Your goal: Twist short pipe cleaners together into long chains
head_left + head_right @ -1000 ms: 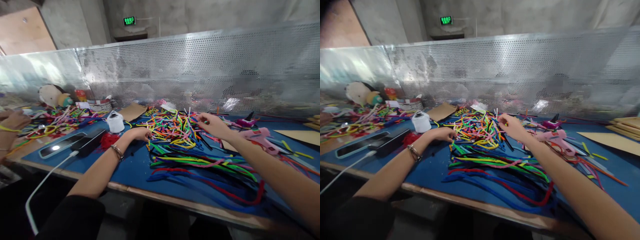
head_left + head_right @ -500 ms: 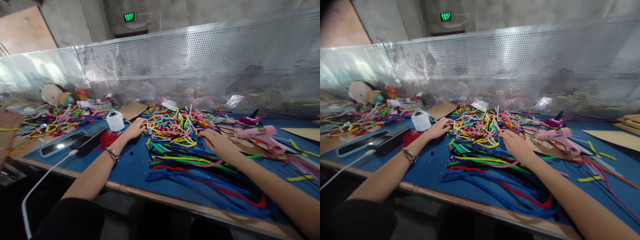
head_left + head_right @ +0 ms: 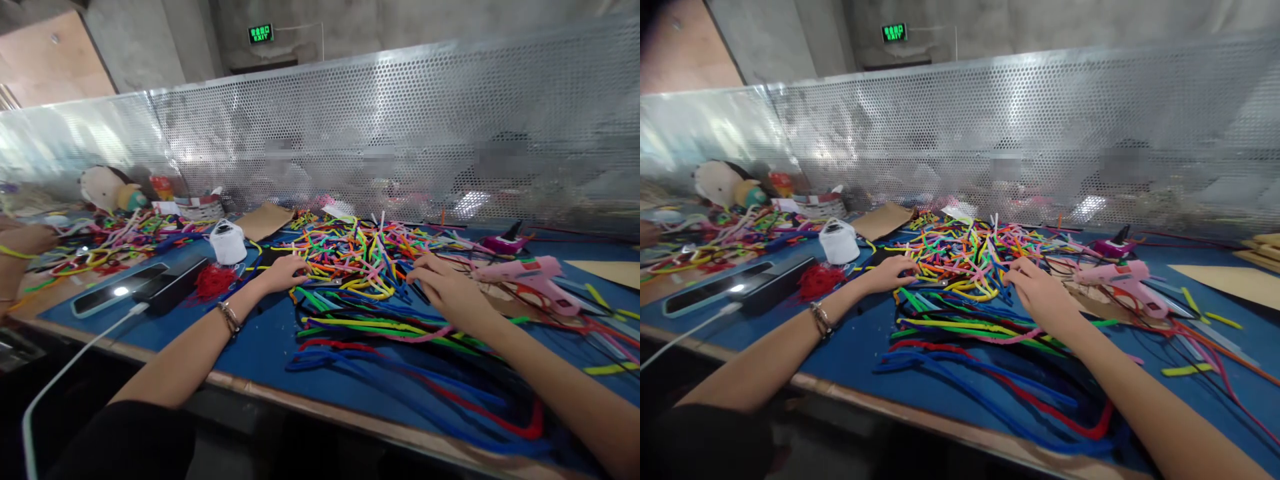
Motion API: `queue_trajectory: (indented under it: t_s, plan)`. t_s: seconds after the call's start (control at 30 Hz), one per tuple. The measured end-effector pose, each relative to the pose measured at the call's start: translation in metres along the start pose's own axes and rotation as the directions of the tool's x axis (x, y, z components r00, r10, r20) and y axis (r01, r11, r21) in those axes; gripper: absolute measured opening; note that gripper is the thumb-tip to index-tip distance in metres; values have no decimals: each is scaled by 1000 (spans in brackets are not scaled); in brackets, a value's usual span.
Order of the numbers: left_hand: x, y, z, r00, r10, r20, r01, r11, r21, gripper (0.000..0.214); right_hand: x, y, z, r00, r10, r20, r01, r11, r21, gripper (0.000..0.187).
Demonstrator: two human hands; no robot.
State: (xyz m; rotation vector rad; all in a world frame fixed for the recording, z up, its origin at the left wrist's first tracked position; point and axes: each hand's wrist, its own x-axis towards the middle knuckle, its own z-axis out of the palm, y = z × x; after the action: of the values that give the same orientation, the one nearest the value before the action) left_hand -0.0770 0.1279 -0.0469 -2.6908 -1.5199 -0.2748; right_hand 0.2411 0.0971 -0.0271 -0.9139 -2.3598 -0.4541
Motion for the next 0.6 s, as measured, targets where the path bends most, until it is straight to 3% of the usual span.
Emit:
queue_trajectory:
  t_s: [0.33, 0.43, 0.6]
  plan:
    - [6, 11, -8, 993, -90, -79, 90, 996, -2, 27, 2, -7, 4, 1000, 18, 13, -17, 998, -60, 38]
    - [24, 1, -14, 987, -130, -95, 131, 991, 2, 24, 1, -10, 6, 1000, -9, 25, 11, 996, -86, 40]
    - [68, -23, -22, 968, -219, -125, 222, 975, 7, 29, -3, -2, 6, 996, 70, 58, -68, 996, -50, 35]
